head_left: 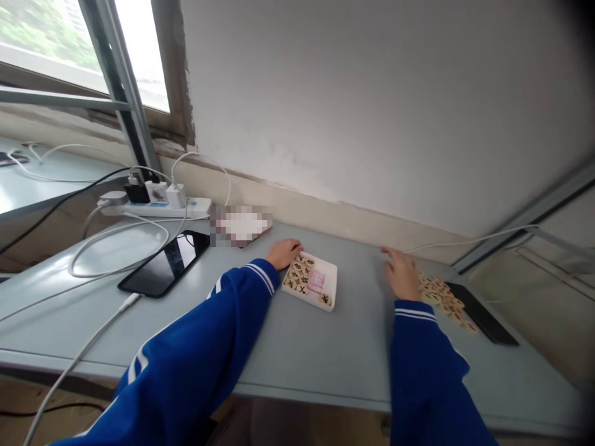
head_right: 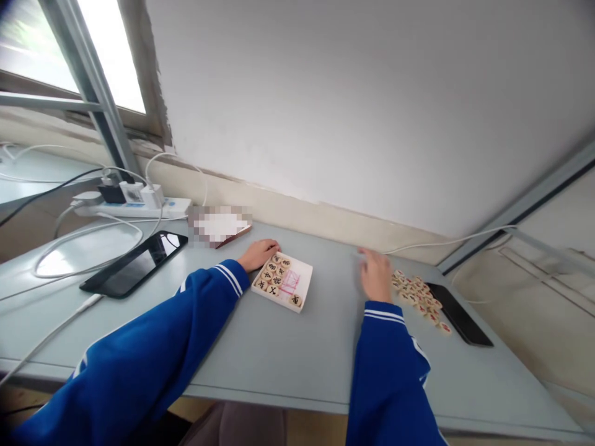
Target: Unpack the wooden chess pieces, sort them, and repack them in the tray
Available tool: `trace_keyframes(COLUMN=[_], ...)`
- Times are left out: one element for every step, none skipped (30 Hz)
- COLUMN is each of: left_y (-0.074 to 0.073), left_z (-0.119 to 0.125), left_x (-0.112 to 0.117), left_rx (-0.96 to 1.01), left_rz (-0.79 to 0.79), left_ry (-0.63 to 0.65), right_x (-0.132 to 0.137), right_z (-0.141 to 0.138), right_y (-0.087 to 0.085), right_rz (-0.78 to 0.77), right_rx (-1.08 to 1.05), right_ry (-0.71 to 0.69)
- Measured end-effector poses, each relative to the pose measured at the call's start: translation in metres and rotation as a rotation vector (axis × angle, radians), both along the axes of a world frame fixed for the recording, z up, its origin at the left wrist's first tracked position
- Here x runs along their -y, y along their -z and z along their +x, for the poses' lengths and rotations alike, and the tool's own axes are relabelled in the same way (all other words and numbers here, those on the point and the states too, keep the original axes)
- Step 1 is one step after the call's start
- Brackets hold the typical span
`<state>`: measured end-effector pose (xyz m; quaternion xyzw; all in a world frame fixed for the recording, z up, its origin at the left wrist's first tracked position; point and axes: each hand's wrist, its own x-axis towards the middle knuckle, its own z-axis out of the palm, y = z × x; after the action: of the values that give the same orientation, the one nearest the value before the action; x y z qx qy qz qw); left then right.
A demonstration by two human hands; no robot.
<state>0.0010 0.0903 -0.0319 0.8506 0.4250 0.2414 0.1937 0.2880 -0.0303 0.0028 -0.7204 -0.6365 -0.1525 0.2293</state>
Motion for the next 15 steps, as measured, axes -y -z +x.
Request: trace_keyframes(left_y=[0.0,0.001,0.001,0.001,0.001,0.001,0.001,0.001,0.001,0.001,0.001,0.001,0.001,0.001,0.001], left_z=[0.0,0.0,0.0,0.0,0.0,0.0,0.0,-0.001,-0.001,-0.001,-0.001,-0.001,-0.001,-0.001,-0.001], left_x=[0.0,-0.001,-0.001,-0.001,0.0,0.0,0.0,0.001,0.001,0.002,0.002,0.003,0.003,0.003,0.004], left_rx=[0.004,0.008,0.013,0.015,0.014,0.013,0.011,0.009,0.006,0.005,0.005,0.004,0.001,-0.002,-0.006], left_rz=[0.007,0.015,0.023,0.028,0.031,0.034,0.037,0.037,0.037,0.036,0.036,0.037,0.041,0.05,0.062], left_ry=[0.004,0.005,0.005,0.005,0.006,0.004,0.001,-0.001,-0.002,-0.003,-0.003,-0.001,0.001,0.001,0.0], right_x=[0.001,0.003,0.006,0.009,0.013,0.016,0.019,0.022,0.023,0.024,0.025,0.024,0.024,0.023,0.022], right_z=[-0.018,-0.037,-0.054,-0.071,-0.085,-0.096,-0.104,-0.109,-0.112,-0.112,-0.111,-0.109,-0.105,-0.101,-0.095], right_y=[-0.009,-0.015,-0.019,-0.021,-0.02,-0.019,-0.016,-0.014,-0.013,-0.012,-0.013,-0.014,-0.016,-0.019,-0.021], right_rz=[-0.094,-0.19,-0.275,-0.337,-0.393,-0.442,-0.485,-0.52,-0.546,-0.562,-0.565,-0.559,-0.541,-0.514,-0.483], right_rx=[-0.068,-0.122,-0.142,-0.134,-0.112,-0.091,-0.075,-0.068,-0.071,-0.08,-0.094,-0.112,-0.137,-0.175,-0.224], right_ry=[-0.174,-0.332,-0.454,-0.532,-0.581,-0.61,-0.626,-0.636,-0.64,-0.641,-0.636,-0.629,-0.619,-0.608,-0.599])
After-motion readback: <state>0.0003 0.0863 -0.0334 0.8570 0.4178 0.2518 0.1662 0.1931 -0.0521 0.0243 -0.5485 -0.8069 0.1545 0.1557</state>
